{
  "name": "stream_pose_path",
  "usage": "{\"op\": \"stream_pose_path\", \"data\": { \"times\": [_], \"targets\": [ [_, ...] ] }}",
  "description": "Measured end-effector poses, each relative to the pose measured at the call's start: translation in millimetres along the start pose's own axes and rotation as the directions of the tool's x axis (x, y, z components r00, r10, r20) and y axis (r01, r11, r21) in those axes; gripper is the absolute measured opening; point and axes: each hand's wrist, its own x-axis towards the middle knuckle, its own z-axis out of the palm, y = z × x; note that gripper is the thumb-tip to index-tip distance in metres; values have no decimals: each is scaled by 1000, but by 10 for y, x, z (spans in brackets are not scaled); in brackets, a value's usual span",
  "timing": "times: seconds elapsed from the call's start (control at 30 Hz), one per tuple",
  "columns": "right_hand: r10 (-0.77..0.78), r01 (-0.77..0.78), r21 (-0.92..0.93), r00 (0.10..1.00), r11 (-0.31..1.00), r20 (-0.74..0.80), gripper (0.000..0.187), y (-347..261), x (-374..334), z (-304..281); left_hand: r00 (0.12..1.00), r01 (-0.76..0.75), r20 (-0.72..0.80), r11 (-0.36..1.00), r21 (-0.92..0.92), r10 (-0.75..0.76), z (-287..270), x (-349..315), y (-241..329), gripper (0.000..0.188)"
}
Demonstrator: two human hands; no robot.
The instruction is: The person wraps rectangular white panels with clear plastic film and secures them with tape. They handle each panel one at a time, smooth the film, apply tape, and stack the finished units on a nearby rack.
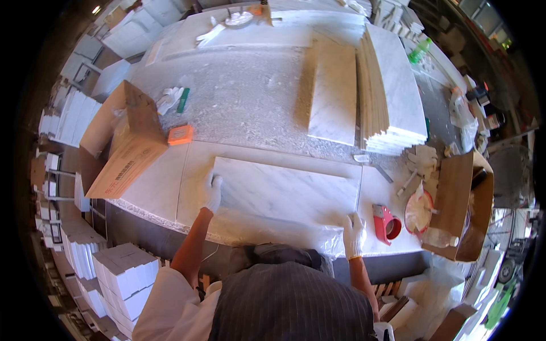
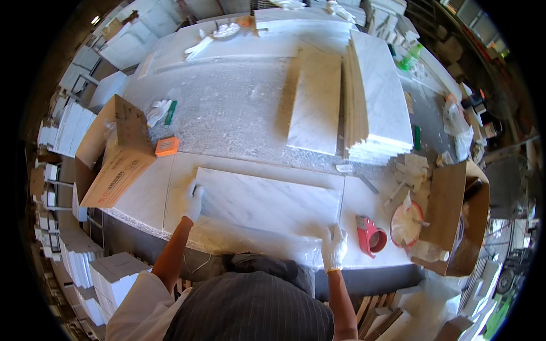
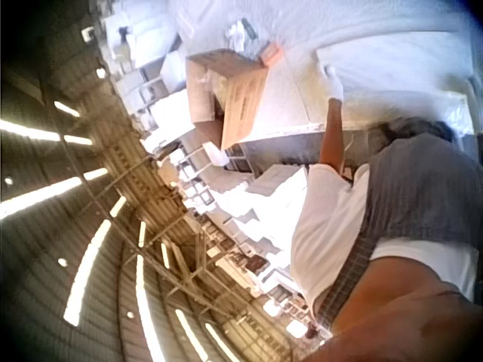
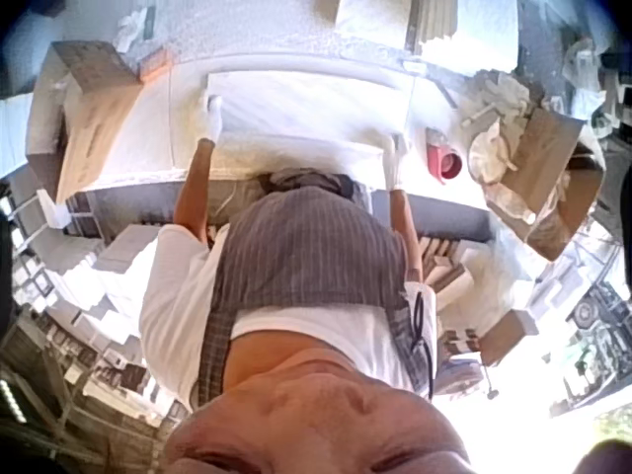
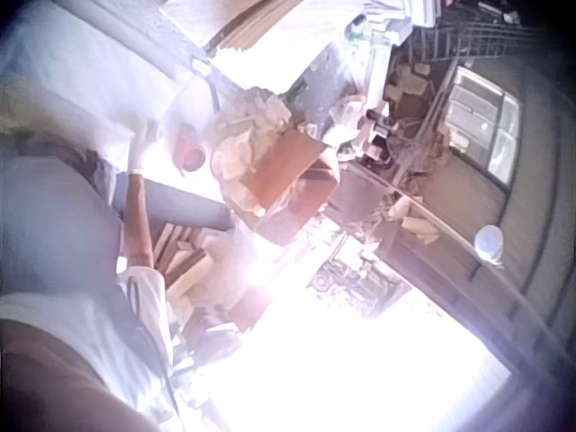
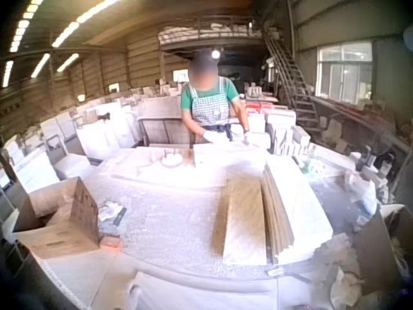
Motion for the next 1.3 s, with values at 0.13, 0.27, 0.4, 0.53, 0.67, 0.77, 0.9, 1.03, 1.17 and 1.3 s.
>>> {"op": "stream_pose_path", "data": {
  "times": [0.13, 0.27, 0.4, 0.53, 0.67, 0.77, 0.9, 1.03, 1.17, 1.3],
  "targets": [
    [-6, 6, 5, 1000, 1000, -17, 23, -74, 18, -10, 1000, -20, 0, 996, 86, 20, -74, -6, -195, 44],
    [-7, 7, -3, 1000, 1000, -5, 23, -79, -2, -41, 995, 13, 96, 995, 96, -22, -95, 14, -65, 50],
    [-33, 33, -13, 999, 999, 1, 33, -32, -29, -28, 986, 11, 162, 997, 81, -24, -221, -54, 89, 61],
    [-66, 66, -131, 998, 989, 4, 52, -93, -253, -212, 982, 24, 187, 999, -23, -19, -489, -323, -296, 71],
    [144, -125, -218, 987, 968, 75, 66, -33, -660, -248, 984, -134, 156, 935, 328, 86, -614, -873, 71, 56],
    [97, -78, -241, 993, 967, 69, 51, -6, -715, -132, 950, 104, 244, 931, 349, -197, -662, -1036, 218, 41],
    [-24, 35, -171, 998, 985, 61, 30, 267, -701, 36, 927, 293, 204, 947, 129, -314, -726, -978, -240, 30],
    [212, -327, 412, 930, 850, 300, 20, 322, -697, -33, 850, 459, 404, 851, -256, -338, -900, -856, -195, 20],
    [391, -656, 728, 735, 201, 554, 26, 63, -795, -82, 712, 688, 581, 560, -462, -396, -827, -969, 35, 20],
    [144, -843, 313, 409, 438, 901, 39, -85, -641, -482, 455, 815, 855, 502, -288, -248, -966, -938, -147, 28]
  ]
}}
